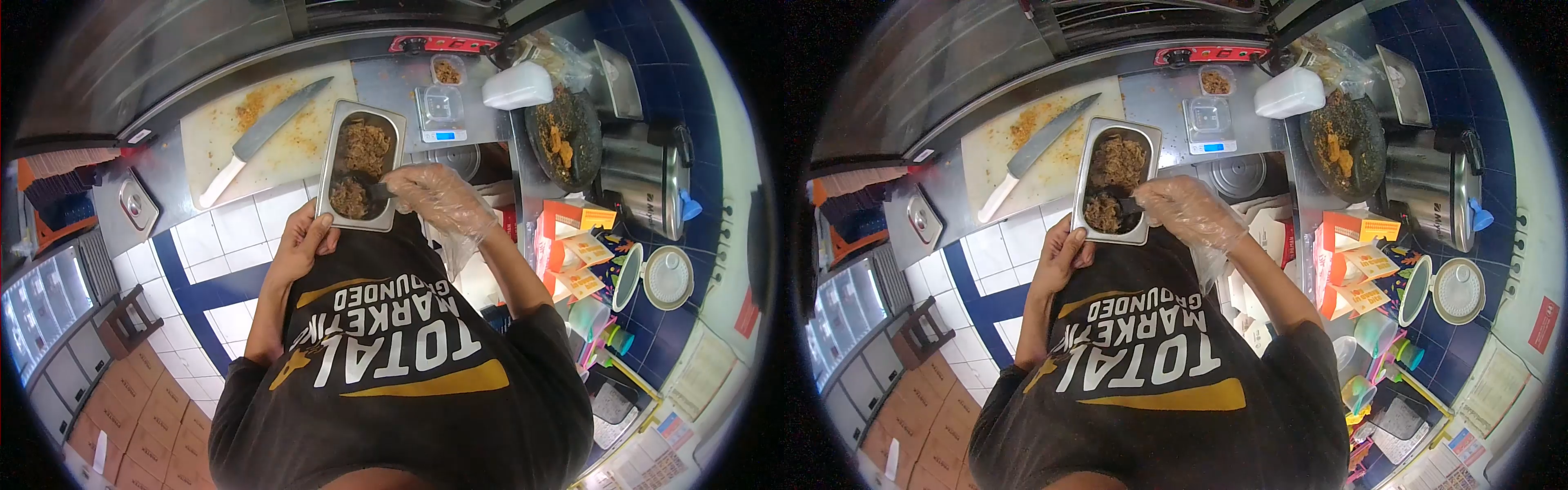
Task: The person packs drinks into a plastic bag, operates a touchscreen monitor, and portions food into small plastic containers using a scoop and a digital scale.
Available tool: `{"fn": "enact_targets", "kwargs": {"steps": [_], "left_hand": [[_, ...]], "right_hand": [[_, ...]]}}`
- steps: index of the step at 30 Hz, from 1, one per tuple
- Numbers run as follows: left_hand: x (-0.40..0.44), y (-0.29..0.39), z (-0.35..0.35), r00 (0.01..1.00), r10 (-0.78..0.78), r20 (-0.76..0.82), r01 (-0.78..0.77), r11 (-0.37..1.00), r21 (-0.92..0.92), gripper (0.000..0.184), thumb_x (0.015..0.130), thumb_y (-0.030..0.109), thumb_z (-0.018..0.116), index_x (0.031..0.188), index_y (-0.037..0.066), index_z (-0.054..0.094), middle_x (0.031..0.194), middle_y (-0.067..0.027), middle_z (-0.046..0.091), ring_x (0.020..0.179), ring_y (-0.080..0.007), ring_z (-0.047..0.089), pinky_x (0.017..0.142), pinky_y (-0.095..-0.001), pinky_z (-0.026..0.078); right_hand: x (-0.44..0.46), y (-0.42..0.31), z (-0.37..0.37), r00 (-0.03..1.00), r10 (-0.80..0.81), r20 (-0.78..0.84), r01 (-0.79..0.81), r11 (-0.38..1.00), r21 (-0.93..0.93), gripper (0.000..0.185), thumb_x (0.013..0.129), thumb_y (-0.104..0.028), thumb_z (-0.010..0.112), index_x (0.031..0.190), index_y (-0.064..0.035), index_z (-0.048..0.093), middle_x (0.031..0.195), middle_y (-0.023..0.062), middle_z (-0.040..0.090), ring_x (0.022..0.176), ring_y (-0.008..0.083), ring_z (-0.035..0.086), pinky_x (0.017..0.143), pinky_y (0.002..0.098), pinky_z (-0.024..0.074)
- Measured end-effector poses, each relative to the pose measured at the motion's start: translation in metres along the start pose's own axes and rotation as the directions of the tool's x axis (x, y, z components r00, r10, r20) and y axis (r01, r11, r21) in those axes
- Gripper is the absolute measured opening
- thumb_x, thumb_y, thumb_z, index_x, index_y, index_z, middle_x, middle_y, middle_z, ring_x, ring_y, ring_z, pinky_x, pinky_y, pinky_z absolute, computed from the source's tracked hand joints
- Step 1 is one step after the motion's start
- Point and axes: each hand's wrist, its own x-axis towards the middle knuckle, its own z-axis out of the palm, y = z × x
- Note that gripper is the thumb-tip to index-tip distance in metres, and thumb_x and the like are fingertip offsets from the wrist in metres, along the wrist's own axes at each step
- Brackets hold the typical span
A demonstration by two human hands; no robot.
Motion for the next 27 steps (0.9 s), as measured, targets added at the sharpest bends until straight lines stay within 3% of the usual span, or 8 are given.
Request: {"fn": "enact_targets", "kwargs": {"steps": [2, 5, 9, 11, 15, 20, 23, 27], "left_hand": [[0.002, 0.000, -0.001, 1.000, 0.007, 0.012, -0.007, 1.000, 0.000, 0.022, 0.108, 0.019, 0.047, 0.119, 0.003, 0.056, 0.067, 0.0006, 0.050, 0.055, -0.0047, 0.037, 0.051, -0.0218, 0.029], [0.006, 0.002, 0.000, 1.000, 0.009, 0.011, -0.009, 1.000, 0.023, 0.022, 0.108, 0.019, 0.048, 0.120, 0.003, 0.056, 0.066, 0.0007, 0.050, 0.055, -0.0047, 0.037, 0.051, -0.0221, 0.029], [0.011, 0.001, 0.000, 1.000, -0.011, -0.013, 0.011, 1.000, 0.015, 0.023, 0.108, 0.020, 0.048, 0.120, 0.002, 0.056, 0.066, 0.0007, 0.049, 0.055, -0.0047, 0.036, 0.051, -0.0220, 0.029], [0.014, -0.002, -0.001, 1.000, -0.012, -0.013, 0.012, 1.000, -0.007, 0.023, 0.108, 0.020, 0.048, 0.120, 0.002, 0.056, 0.066, 0.0006, 0.049, 0.055, -0.0048, 0.037, 0.051, -0.0219, 0.030], [0.025, -0.007, -0.004, 1.000, 0.012, 0.021, -0.011, 1.000, -0.018, 0.023, 0.108, 0.020, 0.047, 0.121, 0.003, 0.055, 0.065, 0.0008, 0.047, 0.054, -0.0057, 0.036, 0.050, -0.0225, 0.030], [0.034, -0.004, -0.001, 1.000, -0.005, 0.017, 0.005, 1.000, 0.009, 0.022, 0.108, 0.020, 0.046, 0.121, 0.004, 0.053, 0.064, 0.0011, 0.045, 0.053, -0.0064, 0.036, 0.049, -0.0233, 0.030], [0.038, -0.003, -0.002, 0.999, -0.010, 0.042, 0.010, 1.000, 0.007, 0.021, 0.108, 0.020, 0.046, 0.121, 0.004, 0.053, 0.064, 0.0013, 0.045, 0.052, -0.0063, 0.035, 0.049, -0.0232, 0.030], [0.042, -0.004, -0.002, 0.998, 0.001, 0.060, 0.000, 1.000, -0.005, 0.020, 0.108, 0.021, 0.047, 0.117, 0.004, 0.054, 0.065, 0.0010, 0.047, 0.053, -0.0055, 0.036, 0.050, -0.0222, 0.030]], "right_hand": [[-0.004, 0.006, 0.002, 0.994, 0.108, -0.006, -0.104, 0.967, 0.232, 0.032, 0.103, -0.031, 0.061, 0.114, -0.0027, 0.071, 0.079, -0.0005, 0.060, 0.071, 0.0073, 0.053, 0.066, 0.0248, 0.0465], [-0.004, 0.020, 0.007, 0.988, 0.149, -0.035, -0.124, 0.915, 0.385, 0.030, 0.104, -0.030, 0.060, 0.112, -0.0031, 0.071, 0.077, -0.0037, 0.056, 0.070, 0.0049, 0.047, 0.064, 0.0223, 0.0416], [-0.010, 0.023, 0.002, 0.986, 0.166, -0.025, -0.142, 0.903, 0.406, 0.028, 0.104, -0.028, 0.060, 0.108, -0.0016, 0.070, 0.075, -0.0045, 0.054, 0.070, 0.0050, 0.046, 0.063, 0.0224, 0.0399], [-0.012, 0.030, 0.004, 0.983, 0.150, -0.101, -0.076, 0.849, 0.522, 0.027, 0.104, -0.027, 0.059, 0.104, -0.0025, 0.070, 0.075, -0.0050, 0.053, 0.069, 0.0050, 0.046, 0.062, 0.0227, 0.0391], [-0.021, 0.025, -0.004, 0.962, 0.208, -0.177, -0.110, 0.888, 0.446, 0.026, 0.104, -0.026, 0.060, 0.103, -0.0022, 0.070, 0.076, -0.0038, 0.055, 0.069, 0.0053, 0.048, 0.063, 0.0228, 0.0408], [-0.028, 0.023, 0.001, 0.886, 0.095, -0.454, 0.030, 0.965, 0.261, 0.024, 0.103, -0.019, 0.061, 0.109, 0.0023, 0.070, 0.074, -0.0008, 0.059, 0.070, 0.0062, 0.053, 0.066, 0.0232, 0.0460], [-0.033, 0.020, 0.000, 0.868, -0.014, -0.497, 0.089, 0.988, 0.128, 0.021, 0.102, -0.019, 0.061, 0.106, -0.0012, 0.072, 0.076, 0.0017, 0.064, 0.069, 0.0081, 0.058, 0.067, 0.0264, 0.0503], [-0.031, 0.025, 0.008, 0.854, -0.014, -0.520, 0.085, 0.990, 0.114, 0.021, 0.101, -0.018, 0.061, 0.106, -0.0011, 0.071, 0.075, 0.0028, 0.064, 0.068, 0.0085, 0.058, 0.067, 0.0270, 0.0505]]}}
